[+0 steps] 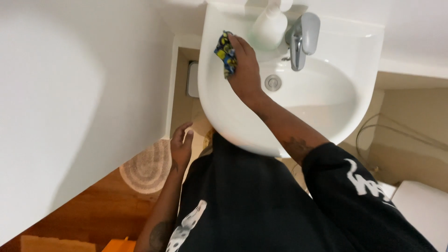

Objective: The person sprays a cleaning solution onto a white bathroom sink, wipes the sink basin and faucet with a patterned cloth, rinses the cloth under running water, and wrings it out. The person then places the damp cloth on the sink ledge.

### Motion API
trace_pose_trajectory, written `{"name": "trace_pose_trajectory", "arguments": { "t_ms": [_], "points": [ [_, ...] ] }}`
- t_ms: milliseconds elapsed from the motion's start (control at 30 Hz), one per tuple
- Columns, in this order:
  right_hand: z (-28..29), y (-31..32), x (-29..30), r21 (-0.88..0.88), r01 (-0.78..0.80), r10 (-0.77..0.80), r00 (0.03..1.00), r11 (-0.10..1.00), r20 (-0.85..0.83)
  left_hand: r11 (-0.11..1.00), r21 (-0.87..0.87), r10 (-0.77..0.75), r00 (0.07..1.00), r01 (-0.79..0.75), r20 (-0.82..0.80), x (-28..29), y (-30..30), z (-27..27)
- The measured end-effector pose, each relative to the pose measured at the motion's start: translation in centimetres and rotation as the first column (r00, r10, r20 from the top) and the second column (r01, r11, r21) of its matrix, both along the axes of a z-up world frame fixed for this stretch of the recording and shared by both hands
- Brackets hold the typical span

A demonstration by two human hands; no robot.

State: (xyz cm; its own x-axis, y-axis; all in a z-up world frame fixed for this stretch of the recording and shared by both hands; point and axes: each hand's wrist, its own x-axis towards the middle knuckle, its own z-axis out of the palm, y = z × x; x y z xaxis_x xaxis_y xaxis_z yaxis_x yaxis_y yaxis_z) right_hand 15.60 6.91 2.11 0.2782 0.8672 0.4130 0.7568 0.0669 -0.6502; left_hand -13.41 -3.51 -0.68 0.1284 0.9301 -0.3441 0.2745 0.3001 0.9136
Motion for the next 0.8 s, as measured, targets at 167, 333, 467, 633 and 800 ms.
{"name": "trace_pose_trajectory", "arguments": {
  "t_ms": [167, 333, 467, 633, 800],
  "points": [
    [-4.8, 4.9, -0.7, -0.252, 0.145, -0.005, 0.875, 0.957, 0.484, 0.992, -0.082, 0.096, 0.995, -0.094, 0.021, -2.2, -2.1, -0.5],
    [-4.4, 4.6, -2.9, -0.224, 0.055, 0.051, 0.896, 0.973, 0.440, 0.975, -0.109, 0.191, 0.981, -0.194, -0.036, -4.6, -4.7, -2.5],
    [-6.3, 1.2, -3.0, -0.178, -0.121, 0.182, 0.907, 0.976, 0.380, 0.967, -0.156, 0.201, 0.980, -0.199, -0.007, -4.1, -4.5, -4.0],
    [-9.9, -4.5, -3.1, -0.187, -0.070, -0.029, 0.876, 0.980, -0.481, 0.971, -0.208, 0.138, 0.988, -0.120, 0.073, -2.1, -2.1, -2.9],
    [-15.8, -3.0, 1.4, -0.458, 0.647, -0.661, 0.094, 0.609, -0.745, 0.982, -0.148, 0.129, 0.988, -0.114, 0.091, -1.6, -0.4, -0.3]
  ]
}}
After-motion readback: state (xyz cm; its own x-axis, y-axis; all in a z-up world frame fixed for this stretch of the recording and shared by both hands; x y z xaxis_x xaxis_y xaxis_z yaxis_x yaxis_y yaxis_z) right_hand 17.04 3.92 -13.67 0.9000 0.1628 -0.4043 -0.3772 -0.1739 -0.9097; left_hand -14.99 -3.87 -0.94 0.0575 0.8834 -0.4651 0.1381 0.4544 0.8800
